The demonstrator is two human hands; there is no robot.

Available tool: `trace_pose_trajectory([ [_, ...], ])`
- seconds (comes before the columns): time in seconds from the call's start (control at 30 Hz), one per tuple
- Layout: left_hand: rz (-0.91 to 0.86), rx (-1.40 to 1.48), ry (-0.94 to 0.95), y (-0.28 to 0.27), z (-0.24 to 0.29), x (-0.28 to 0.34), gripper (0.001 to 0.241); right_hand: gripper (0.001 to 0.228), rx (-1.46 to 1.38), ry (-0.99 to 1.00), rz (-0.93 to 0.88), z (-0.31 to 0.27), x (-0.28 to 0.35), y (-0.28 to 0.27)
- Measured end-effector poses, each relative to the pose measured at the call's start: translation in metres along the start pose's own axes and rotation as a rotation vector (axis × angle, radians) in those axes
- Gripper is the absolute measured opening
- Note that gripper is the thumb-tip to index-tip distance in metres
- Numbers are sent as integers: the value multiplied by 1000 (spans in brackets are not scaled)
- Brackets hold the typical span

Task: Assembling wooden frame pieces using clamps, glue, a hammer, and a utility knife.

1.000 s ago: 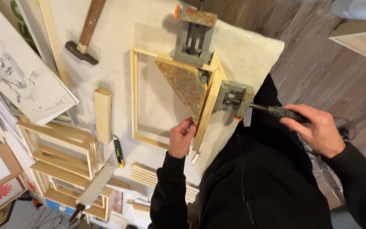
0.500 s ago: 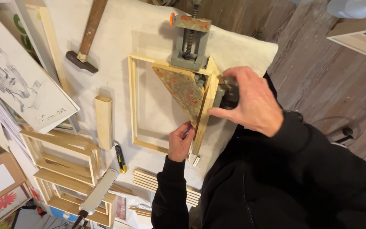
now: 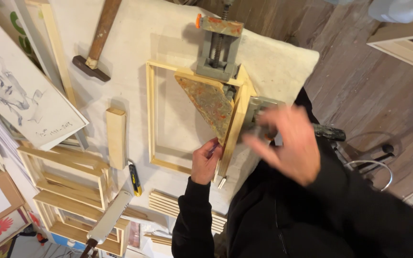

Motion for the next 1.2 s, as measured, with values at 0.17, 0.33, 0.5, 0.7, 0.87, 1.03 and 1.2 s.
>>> trace_pose_trajectory([
  [0.17,-5,-50,-46,-4,-4,5,37,45,-304,626,-506,64,82,97],
  [0.33,-25,-10,1,-1,-3,9,37,59,-586,621,-444,75,83,139],
  [0.5,-21,0,-23,2,2,3,38,50,-606,679,-399,81,76,143],
  [0.7,-14,15,-29,2,5,2,40,51,-659,748,-386,87,80,148],
  [0.87,-6,33,-33,1,1,4,40,49,-684,720,-378,89,81,150],
  [1.03,-4,19,-53,0,0,4,40,49,-719,755,-399,89,81,151],
  [1.2,-3,32,-16,-1,-2,4,40,48,-610,661,-382,72,68,119],
])
Point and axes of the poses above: each hand's wrist, its own x-axis away from the middle knuckle, its own y-axis out of the palm, z = x × y, the point moved 8 cm from there along -x, towards the middle knuckle, and after that the axes turned 10 degrees about y, right-handed, at the moved point
